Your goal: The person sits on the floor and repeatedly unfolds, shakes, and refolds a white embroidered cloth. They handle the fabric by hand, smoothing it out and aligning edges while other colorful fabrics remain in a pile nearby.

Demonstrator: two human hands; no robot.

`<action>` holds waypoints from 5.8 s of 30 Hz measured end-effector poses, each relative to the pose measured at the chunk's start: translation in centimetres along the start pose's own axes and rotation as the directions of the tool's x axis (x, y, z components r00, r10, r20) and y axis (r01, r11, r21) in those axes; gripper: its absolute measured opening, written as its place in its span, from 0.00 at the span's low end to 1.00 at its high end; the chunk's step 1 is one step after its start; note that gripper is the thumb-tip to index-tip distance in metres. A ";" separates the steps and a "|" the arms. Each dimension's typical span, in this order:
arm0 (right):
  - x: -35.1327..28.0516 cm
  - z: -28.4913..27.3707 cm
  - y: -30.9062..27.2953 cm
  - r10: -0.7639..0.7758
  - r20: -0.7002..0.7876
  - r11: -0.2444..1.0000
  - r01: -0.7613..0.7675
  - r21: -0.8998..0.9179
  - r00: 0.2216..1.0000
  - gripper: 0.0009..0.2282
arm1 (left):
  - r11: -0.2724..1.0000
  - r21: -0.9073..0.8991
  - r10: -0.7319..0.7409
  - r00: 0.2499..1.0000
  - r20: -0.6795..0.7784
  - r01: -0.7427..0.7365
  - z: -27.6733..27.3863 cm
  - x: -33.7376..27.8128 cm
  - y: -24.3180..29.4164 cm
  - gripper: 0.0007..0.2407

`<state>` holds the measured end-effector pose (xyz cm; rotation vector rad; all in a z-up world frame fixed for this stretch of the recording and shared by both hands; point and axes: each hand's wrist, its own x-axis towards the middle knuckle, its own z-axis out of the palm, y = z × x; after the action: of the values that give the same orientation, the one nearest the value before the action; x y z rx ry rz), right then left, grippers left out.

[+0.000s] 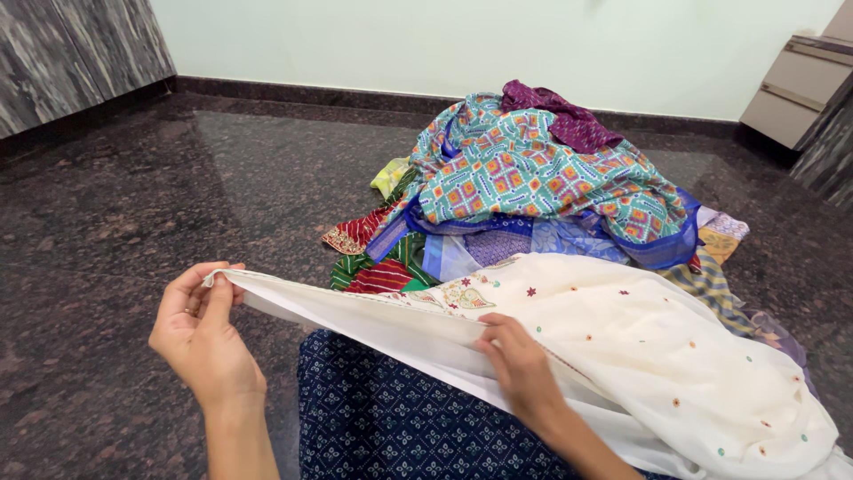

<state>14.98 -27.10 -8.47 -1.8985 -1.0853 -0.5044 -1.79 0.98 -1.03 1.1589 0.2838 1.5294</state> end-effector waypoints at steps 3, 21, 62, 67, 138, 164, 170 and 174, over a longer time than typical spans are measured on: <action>0.8 -3.0 0.2 -0.130 -0.068 0.988 0.123 -0.090 0.989 0.04 | 1.000 0.029 -0.006 1.000 0.006 0.006 0.3 -0.2 0.0 0.04; 3.4 -6.7 -2.0 -0.005 0.034 0.998 0.007 -0.066 0.999 0.09 | 0.999 0.045 -0.001 1.000 0.003 0.001 1.0 0.1 0.2 0.04; 3.7 -8.9 -1.9 0.157 -0.033 0.975 -0.160 -0.154 0.987 0.08 | 0.998 0.029 -0.064 0.989 0.134 0.061 1.7 0.8 2.6 0.05; 7.1 -14.8 -3.9 -0.205 -0.030 0.970 0.199 -0.142 0.978 0.06 | 0.989 0.080 -0.138 0.975 0.172 0.126 1.6 1.5 4.6 0.06; -9.0 -17.1 19.5 0.708 0.452 0.694 -0.420 -0.584 0.542 0.17 | 0.882 0.461 0.041 0.991 0.127 -0.095 8.4 -5.0 -2.8 0.13; -6.8 -4.2 -0.8 0.557 0.070 0.823 -0.562 0.089 0.827 0.06 | 0.851 0.491 0.099 0.975 0.199 -0.186 5.0 -6.4 -3.1 0.13; -6.7 -3.3 -1.9 0.344 0.063 0.936 -0.347 0.052 0.937 0.13 | 0.873 0.451 0.107 0.976 0.190 -0.183 4.8 -6.2 -2.8 0.13; -6.8 -2.4 -2.2 0.257 -0.023 0.957 -0.258 -0.133 0.966 0.14 | 0.868 0.465 0.095 0.979 0.183 -0.171 4.8 -6.0 -2.6 0.13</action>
<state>9.62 -31.89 -10.83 -2.1185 -0.8002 -0.4425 2.76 -5.22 -3.61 1.7124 0.5069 1.5215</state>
